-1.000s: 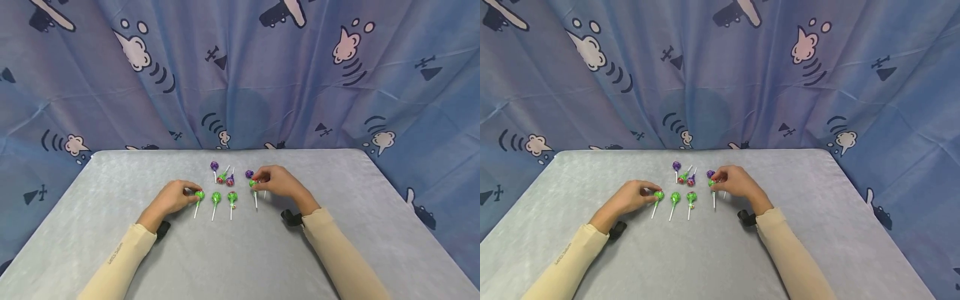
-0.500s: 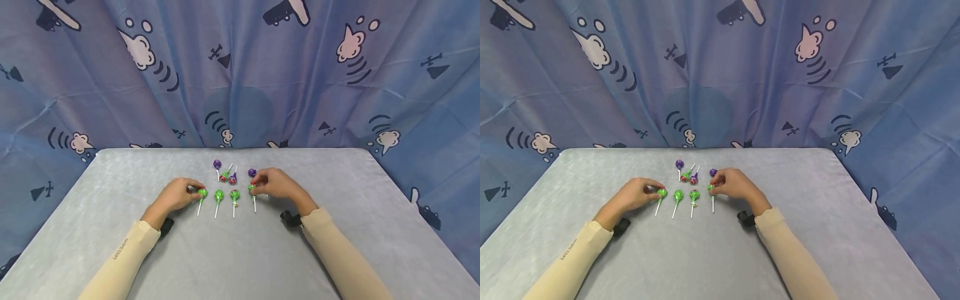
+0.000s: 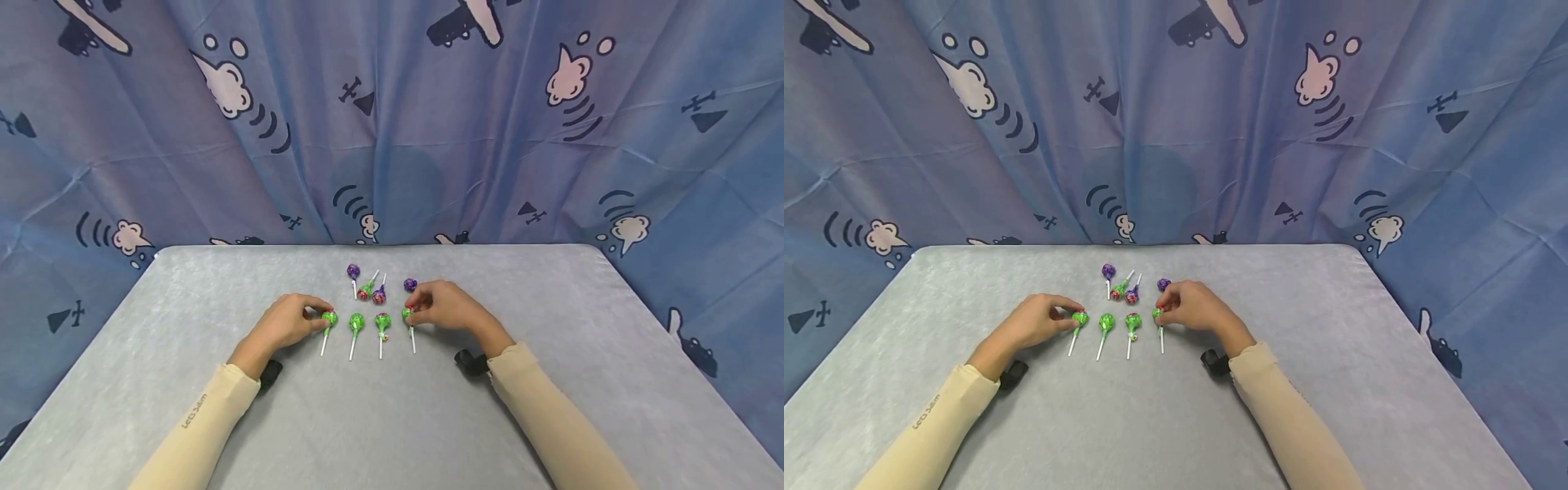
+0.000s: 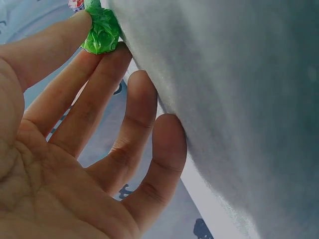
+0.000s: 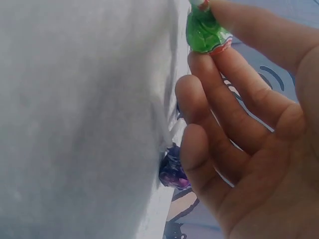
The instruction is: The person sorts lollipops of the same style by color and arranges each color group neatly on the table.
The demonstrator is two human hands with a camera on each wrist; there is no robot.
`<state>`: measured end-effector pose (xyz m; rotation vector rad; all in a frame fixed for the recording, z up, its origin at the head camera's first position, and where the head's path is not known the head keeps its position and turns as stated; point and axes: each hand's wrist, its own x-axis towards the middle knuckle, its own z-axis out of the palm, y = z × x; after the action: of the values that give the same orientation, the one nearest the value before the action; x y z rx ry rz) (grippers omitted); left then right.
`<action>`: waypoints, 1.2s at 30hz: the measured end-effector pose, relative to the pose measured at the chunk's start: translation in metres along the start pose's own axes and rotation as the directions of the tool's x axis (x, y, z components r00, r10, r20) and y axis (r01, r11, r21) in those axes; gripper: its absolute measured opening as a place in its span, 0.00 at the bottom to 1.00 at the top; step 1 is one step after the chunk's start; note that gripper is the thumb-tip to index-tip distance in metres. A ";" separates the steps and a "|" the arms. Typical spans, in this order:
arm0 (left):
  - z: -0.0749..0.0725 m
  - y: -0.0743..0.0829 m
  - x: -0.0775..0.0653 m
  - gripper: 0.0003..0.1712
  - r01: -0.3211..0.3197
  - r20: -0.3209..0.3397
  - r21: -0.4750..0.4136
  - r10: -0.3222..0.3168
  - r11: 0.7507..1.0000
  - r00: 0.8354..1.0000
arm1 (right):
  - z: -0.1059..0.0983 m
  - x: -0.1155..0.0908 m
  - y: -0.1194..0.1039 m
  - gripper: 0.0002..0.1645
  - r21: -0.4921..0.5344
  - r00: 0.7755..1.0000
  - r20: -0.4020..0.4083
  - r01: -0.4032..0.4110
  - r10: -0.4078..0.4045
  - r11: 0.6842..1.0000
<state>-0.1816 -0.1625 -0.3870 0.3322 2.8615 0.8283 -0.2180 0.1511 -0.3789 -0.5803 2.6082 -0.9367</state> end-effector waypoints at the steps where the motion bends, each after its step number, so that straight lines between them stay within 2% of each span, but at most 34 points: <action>1: 0.000 0.000 0.000 0.17 0.000 -0.001 -0.001 0.000 1.000 1.000 | 0.000 0.000 0.000 0.14 -0.003 1.000 0.001 -0.001 0.001 1.000; 11: 0.001 0.000 0.001 0.17 0.001 -0.003 -0.007 -0.001 1.000 1.000 | 0.003 0.001 0.000 0.15 -0.009 1.000 0.015 0.008 -0.008 1.000; 17: 0.001 -0.001 0.001 0.17 -0.013 -0.002 -0.003 0.013 1.000 1.000 | 0.004 0.002 0.000 0.14 -0.025 1.000 0.027 -0.003 0.004 1.000; 36: 0.000 -0.001 0.001 0.16 -0.005 0.006 -0.004 0.005 1.000 1.000 | 0.003 0.001 -0.001 0.14 -0.044 0.998 0.061 -0.027 0.030 0.999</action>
<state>-0.1830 -0.1634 -0.3874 0.3411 2.8539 0.8326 -0.2172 0.1484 -0.3802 -0.5725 2.5810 -0.8421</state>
